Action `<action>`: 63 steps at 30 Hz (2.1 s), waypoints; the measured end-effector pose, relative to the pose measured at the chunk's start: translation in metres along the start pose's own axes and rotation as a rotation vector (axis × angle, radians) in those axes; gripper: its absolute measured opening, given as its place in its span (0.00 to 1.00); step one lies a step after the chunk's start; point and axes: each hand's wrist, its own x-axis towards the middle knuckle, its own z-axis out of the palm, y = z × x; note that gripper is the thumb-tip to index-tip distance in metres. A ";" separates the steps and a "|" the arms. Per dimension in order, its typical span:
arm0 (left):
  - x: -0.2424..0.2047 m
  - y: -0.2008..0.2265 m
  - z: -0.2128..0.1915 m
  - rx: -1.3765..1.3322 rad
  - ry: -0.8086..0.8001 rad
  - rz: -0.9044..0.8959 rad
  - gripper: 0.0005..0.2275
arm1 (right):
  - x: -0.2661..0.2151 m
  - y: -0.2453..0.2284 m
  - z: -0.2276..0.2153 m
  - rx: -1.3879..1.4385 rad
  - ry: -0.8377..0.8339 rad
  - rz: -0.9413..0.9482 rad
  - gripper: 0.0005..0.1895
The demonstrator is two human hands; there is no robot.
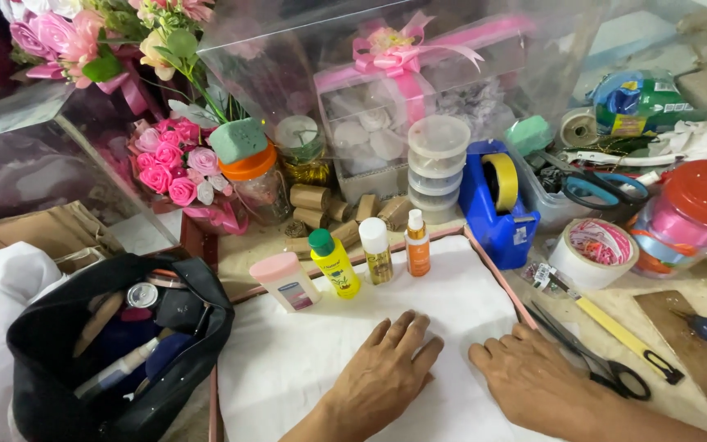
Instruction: The person arranges cosmetic bottles and other small items inside a pink cardboard box and a black makeup bag on a crowded workshop table.
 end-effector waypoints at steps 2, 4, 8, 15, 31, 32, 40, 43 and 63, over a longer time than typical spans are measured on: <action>-0.001 -0.001 -0.001 -0.010 0.028 0.006 0.16 | -0.004 0.007 0.008 -0.027 0.031 0.017 0.11; -0.002 -0.001 -0.001 -0.024 0.051 0.009 0.16 | -0.009 0.018 0.006 -0.049 0.059 0.032 0.11; -0.001 -0.001 -0.001 -0.012 0.020 0.010 0.19 | -0.029 0.046 -0.052 -0.121 -0.160 0.408 0.07; 0.010 0.012 -0.008 -0.107 -0.313 -0.003 0.30 | -0.065 0.076 -0.052 -0.345 0.094 0.742 0.24; -0.004 0.003 0.039 -0.044 -0.087 0.018 0.22 | -0.036 0.066 0.154 -0.176 0.325 -0.323 0.27; -0.002 0.003 0.038 -0.074 -0.156 -0.001 0.22 | -0.037 0.070 0.162 -0.223 0.417 -0.292 0.29; -0.002 0.003 0.042 -0.047 -0.144 0.005 0.22 | -0.036 0.035 0.171 -0.175 0.470 -0.057 0.28; 0.000 0.004 0.041 -0.097 -0.372 -0.022 0.23 | -0.022 0.010 0.159 -0.063 0.746 0.129 0.16; -0.002 0.010 -0.002 -0.135 -0.260 -0.024 0.27 | -0.031 0.019 0.066 0.127 -0.400 0.401 0.29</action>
